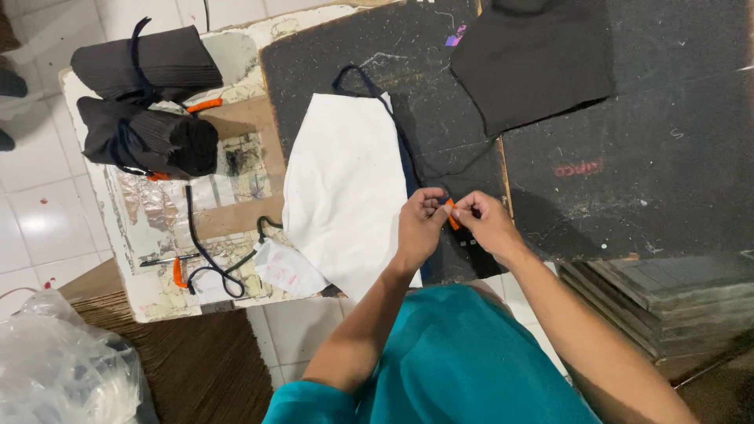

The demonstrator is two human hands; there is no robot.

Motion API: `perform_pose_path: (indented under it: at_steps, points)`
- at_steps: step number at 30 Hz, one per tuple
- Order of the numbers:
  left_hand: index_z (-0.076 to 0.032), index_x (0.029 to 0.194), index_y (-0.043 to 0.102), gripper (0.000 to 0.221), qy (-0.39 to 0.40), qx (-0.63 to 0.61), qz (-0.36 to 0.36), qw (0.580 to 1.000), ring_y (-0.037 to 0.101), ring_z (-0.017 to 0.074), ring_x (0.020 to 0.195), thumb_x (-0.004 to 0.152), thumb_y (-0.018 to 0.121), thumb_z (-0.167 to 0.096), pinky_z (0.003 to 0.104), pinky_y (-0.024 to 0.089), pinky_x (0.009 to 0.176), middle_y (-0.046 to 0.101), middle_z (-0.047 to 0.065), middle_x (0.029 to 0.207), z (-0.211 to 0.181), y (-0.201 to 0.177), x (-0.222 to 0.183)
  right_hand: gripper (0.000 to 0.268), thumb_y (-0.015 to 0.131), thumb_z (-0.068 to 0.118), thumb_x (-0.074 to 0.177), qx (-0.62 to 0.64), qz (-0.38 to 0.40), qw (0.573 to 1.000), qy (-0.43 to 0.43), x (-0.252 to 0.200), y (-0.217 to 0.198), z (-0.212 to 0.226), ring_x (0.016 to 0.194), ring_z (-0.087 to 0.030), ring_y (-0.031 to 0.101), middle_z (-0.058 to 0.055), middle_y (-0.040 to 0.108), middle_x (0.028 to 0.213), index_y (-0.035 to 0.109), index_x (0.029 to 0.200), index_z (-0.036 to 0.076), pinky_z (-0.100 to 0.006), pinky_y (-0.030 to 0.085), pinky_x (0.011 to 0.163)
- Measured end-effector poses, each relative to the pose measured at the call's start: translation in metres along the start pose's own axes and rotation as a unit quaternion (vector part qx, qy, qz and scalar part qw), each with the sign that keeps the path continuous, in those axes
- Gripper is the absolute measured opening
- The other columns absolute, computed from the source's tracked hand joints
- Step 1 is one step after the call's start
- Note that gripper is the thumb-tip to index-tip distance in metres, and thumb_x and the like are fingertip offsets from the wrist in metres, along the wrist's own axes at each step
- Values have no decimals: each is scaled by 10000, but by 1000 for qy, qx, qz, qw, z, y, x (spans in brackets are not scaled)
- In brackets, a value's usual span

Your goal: Folding and bundling fabric pieces using ties and marking them with a pen

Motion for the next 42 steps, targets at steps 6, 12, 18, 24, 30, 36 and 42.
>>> perform_pose_path:
  at_steps: [6, 12, 18, 24, 30, 36, 42]
  points:
    - [-26, 1313, 619, 456, -12, -49, 2, 999, 668, 102, 831, 877, 753, -4, 242, 581, 779, 638, 64, 945, 13, -1, 7, 197, 725, 89, 915, 23, -2, 1000, -9, 7, 2, 1, 860, -163, 613, -32, 682, 892, 728, 1111, 69, -338, 490, 783]
    - [-1, 1431, 528, 602, -56, -54, 10, 997, 660, 102, 811, 873, 754, 6, 228, 577, 768, 622, 65, 924, 19, -4, 10, 152, 717, 168, 954, 2, -8, 1000, 20, 1, -1, 11, 874, -184, 642, -37, 670, 870, 768, 1076, 93, -349, 502, 762]
    - [-34, 1375, 599, 494, -41, 22, 8, 999, 701, 144, 831, 901, 735, -24, 273, 582, 766, 682, 105, 942, 10, -4, 15, 187, 744, 195, 936, 50, -12, 997, 56, 7, 2, 9, 902, -188, 623, -50, 675, 908, 761, 1090, 92, -340, 497, 780]
    - [-35, 1386, 591, 481, -27, 80, 18, 996, 733, 208, 904, 919, 702, -54, 334, 598, 783, 715, 144, 992, 2, -2, 19, 169, 734, 262, 947, 70, -9, 993, 93, 19, 6, -6, 877, -190, 646, -61, 705, 908, 790, 1043, 135, -332, 510, 724]
    - [-27, 1352, 606, 453, -76, 104, -35, 991, 708, 205, 914, 926, 735, -109, 348, 582, 811, 699, 116, 976, -9, 2, 17, 148, 770, 253, 924, 46, -27, 997, 58, 43, 2, -42, 876, -215, 625, -61, 687, 886, 756, 1005, 130, -351, 478, 756]
    - [-49, 1133, 743, 254, -108, 121, -73, 984, 752, 229, 782, 920, 787, -180, 339, 590, 694, 749, 119, 878, 15, 12, 25, 135, 715, 264, 943, 15, -35, 998, 54, 45, 5, -34, 896, -234, 665, -76, 731, 934, 745, 1004, 147, -386, 502, 768]
    - [-34, 1080, 721, 191, -103, 96, -81, 987, 722, 206, 633, 966, 713, -188, 321, 569, 607, 743, 126, 812, 49, 24, 34, 156, 660, 222, 1000, -36, -60, 997, -20, 45, 7, -34, 925, -364, 692, -195, 711, 916, 724, 994, 81, -453, 525, 778]
Point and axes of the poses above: each hand's wrist, its own x-axis towards the middle knuckle, its own y-axis out of the palm, z = x × y, the point moved 2 cm from there along x, towards the middle knuckle
